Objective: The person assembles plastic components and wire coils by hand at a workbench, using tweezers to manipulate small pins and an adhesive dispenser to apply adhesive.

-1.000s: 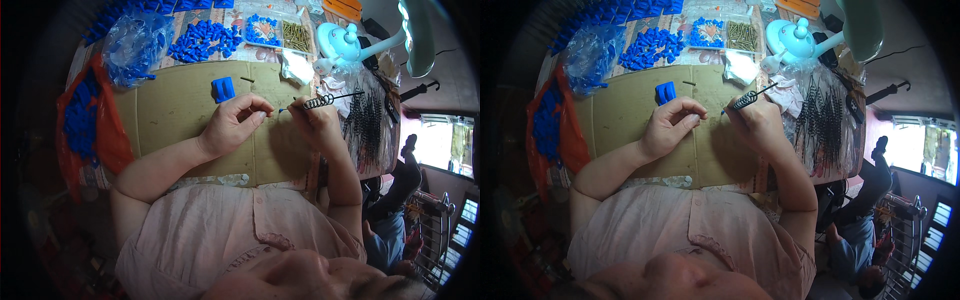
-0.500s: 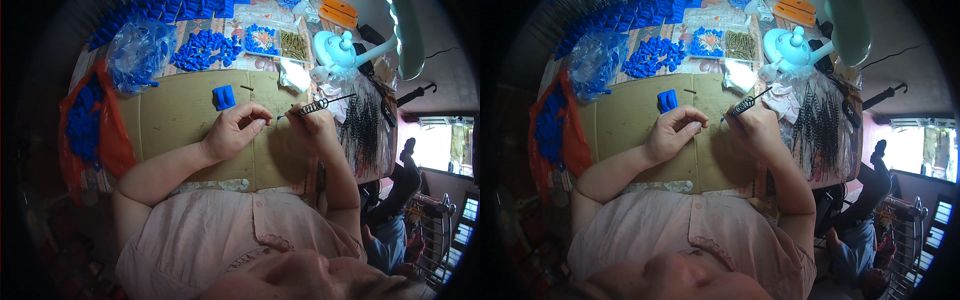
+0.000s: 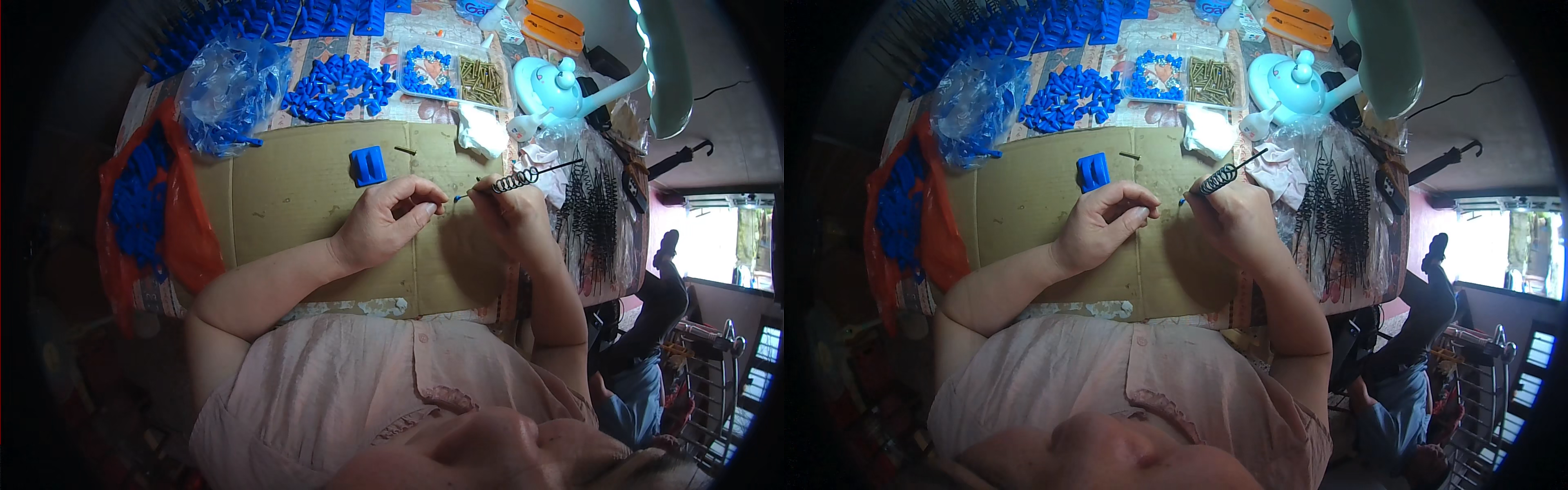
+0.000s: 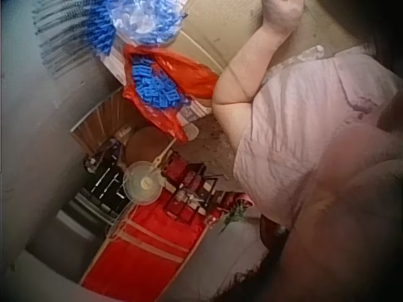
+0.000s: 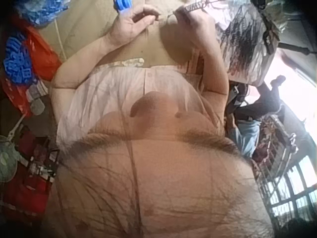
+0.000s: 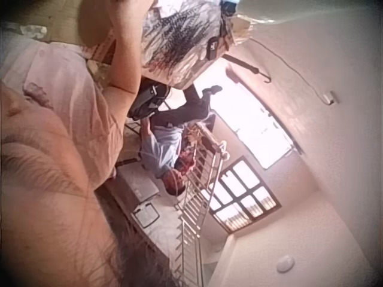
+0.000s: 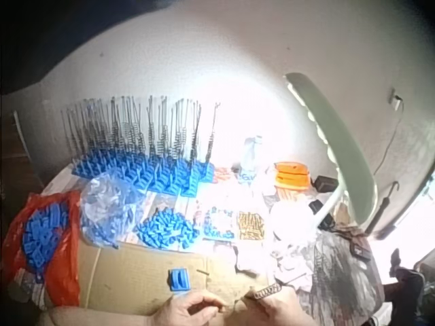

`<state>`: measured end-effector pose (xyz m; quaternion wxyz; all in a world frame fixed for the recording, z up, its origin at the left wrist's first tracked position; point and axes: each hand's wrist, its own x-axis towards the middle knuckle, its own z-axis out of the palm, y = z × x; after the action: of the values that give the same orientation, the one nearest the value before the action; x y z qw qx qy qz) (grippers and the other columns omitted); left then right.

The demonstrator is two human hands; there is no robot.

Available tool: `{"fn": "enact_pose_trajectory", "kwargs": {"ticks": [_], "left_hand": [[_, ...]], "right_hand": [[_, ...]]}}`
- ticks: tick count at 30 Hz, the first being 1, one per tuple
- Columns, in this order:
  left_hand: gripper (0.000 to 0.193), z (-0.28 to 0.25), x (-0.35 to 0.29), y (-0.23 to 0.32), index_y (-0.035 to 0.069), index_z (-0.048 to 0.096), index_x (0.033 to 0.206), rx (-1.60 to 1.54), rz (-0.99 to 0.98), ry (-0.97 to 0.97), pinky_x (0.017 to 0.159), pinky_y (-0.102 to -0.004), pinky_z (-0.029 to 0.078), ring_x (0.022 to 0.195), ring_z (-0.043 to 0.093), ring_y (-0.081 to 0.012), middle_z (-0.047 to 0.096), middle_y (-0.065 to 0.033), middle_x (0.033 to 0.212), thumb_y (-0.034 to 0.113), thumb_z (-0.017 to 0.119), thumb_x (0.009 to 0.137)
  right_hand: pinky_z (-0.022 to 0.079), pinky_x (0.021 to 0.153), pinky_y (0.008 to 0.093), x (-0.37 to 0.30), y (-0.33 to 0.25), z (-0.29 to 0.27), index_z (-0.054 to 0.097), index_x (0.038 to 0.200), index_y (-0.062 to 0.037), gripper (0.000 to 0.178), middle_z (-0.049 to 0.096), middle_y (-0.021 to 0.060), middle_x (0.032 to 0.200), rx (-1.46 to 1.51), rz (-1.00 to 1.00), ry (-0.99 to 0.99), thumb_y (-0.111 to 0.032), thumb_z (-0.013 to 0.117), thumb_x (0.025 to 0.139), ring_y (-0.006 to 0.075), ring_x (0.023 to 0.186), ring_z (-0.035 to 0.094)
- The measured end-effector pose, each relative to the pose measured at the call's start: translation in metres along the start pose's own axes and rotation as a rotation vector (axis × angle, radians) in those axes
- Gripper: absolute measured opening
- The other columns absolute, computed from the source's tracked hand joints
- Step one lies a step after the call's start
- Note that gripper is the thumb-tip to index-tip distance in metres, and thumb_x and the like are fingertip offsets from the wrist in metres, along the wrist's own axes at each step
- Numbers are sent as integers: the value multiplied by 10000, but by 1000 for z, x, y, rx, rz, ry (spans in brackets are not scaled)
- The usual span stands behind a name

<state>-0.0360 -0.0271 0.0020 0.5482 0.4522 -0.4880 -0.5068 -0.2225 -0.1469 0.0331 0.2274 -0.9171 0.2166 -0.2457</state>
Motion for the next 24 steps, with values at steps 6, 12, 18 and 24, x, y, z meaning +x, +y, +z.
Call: {"fn": "enact_pose_trajectory", "kwargs": {"ticks": [6,12,18,24], "left_hand": [[168,1,-1,2,3,575,1072,4,12,-7,808,-224,466,906,572,-74,614,-34,976,24,507,920],[160,1,-2,1,-4,583,1058,23,41,-6,797,-224,474,896,579,-77,616,-36,965,19,510,917],[157,1,-1,0,-7,587,1051,19,37,-8,790,-224,479,886,584,-80,619,-38,954,14,513,914],[158,2,-1,2,-10,588,1050,28,54,-5,793,-224,478,886,584,-81,619,-41,951,9,517,911]], "right_hand": [[465,552,386,-1,-1,-1,611,806,-46,80,605,118,677,3,21,-9,-54,676,759,305,614,607],[473,567,381,-1,-1,-1,617,813,-38,89,615,122,701,-7,18,-21,-45,682,752,305,634,614],[474,582,380,-1,-1,-2,619,817,-31,96,616,123,708,-10,33,-31,-43,687,749,304,656,613],[472,584,379,-2,1,-1,623,819,-35,94,617,121,706,-1,48,-24,-48,685,750,303,653,611]]}}
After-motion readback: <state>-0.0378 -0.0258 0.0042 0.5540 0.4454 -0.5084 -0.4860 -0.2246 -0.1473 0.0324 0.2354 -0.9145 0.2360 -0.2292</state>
